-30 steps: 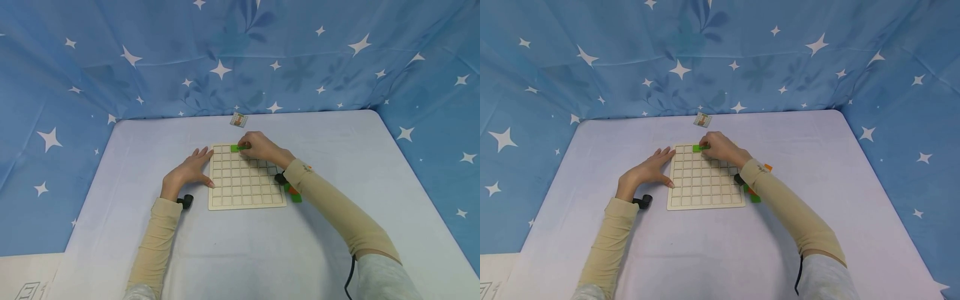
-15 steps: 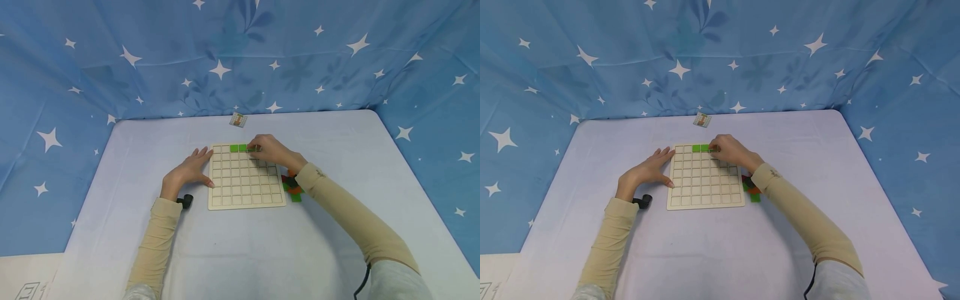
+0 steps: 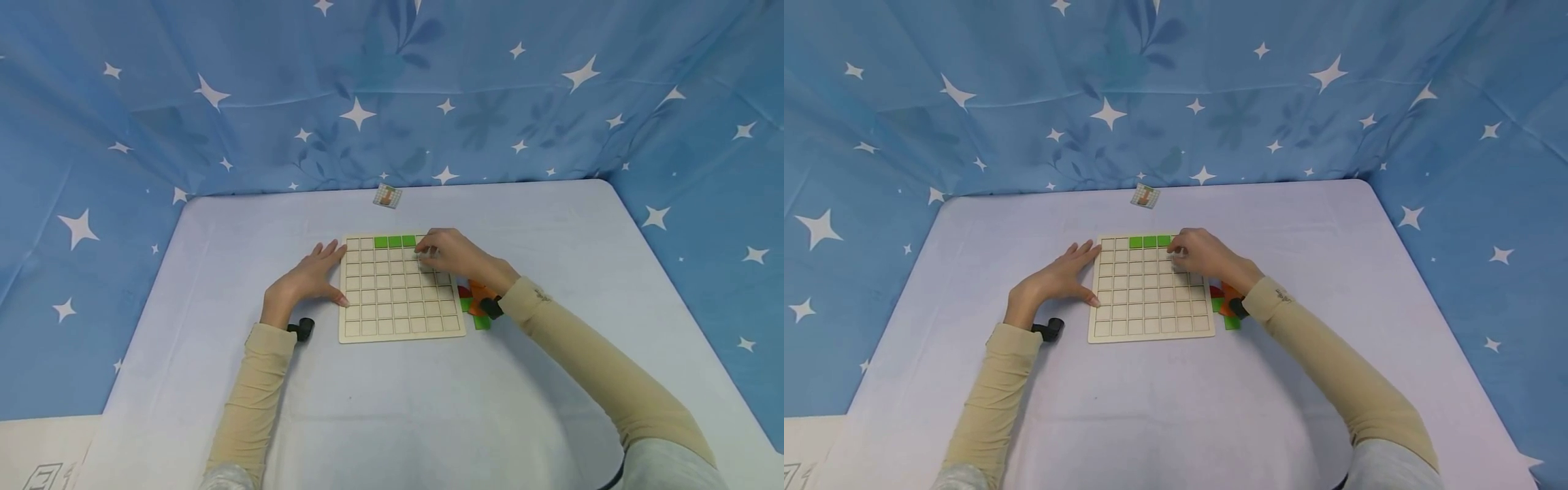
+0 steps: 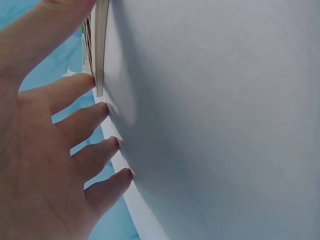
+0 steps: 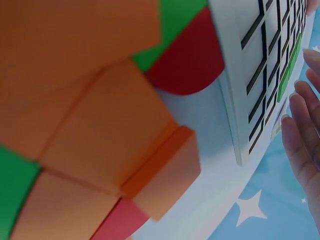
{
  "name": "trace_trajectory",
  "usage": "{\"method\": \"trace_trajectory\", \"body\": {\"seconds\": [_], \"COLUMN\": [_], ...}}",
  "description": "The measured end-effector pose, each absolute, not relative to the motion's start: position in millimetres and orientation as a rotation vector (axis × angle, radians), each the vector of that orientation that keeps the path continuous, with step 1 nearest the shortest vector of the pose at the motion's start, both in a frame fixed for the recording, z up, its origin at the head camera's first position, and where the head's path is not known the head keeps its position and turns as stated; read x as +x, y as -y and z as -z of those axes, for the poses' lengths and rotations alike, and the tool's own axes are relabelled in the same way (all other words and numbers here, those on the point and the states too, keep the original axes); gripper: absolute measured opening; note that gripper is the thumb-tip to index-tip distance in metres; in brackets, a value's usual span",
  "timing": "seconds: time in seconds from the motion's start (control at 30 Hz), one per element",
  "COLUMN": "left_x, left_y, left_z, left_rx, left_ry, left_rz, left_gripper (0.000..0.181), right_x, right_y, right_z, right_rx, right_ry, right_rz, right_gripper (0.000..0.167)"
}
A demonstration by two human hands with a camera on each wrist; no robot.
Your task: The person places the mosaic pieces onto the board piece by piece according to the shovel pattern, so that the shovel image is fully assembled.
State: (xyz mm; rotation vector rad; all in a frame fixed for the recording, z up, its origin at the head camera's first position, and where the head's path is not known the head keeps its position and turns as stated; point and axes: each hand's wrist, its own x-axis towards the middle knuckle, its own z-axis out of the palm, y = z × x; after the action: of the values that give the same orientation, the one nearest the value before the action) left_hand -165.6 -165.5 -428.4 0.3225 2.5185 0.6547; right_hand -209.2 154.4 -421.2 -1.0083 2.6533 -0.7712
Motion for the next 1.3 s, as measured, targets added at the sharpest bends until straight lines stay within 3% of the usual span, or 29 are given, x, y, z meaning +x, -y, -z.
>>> {"method": "trace_trajectory", "body": {"seconds": [1.3], "left_x": [-166], "left_y": [167], "left_z": [429], "left_rx": [0.329], "left_ry": [-2.512], "left_rz": [-0.661], "left_gripper": [0.120], "right_x": [-161], "right_y": [-215], "right_z": [431], "right_rx": [-0.860], "right_ry": [-2.730], "right_rz": [0.795], "right_gripper": [0.022]}}
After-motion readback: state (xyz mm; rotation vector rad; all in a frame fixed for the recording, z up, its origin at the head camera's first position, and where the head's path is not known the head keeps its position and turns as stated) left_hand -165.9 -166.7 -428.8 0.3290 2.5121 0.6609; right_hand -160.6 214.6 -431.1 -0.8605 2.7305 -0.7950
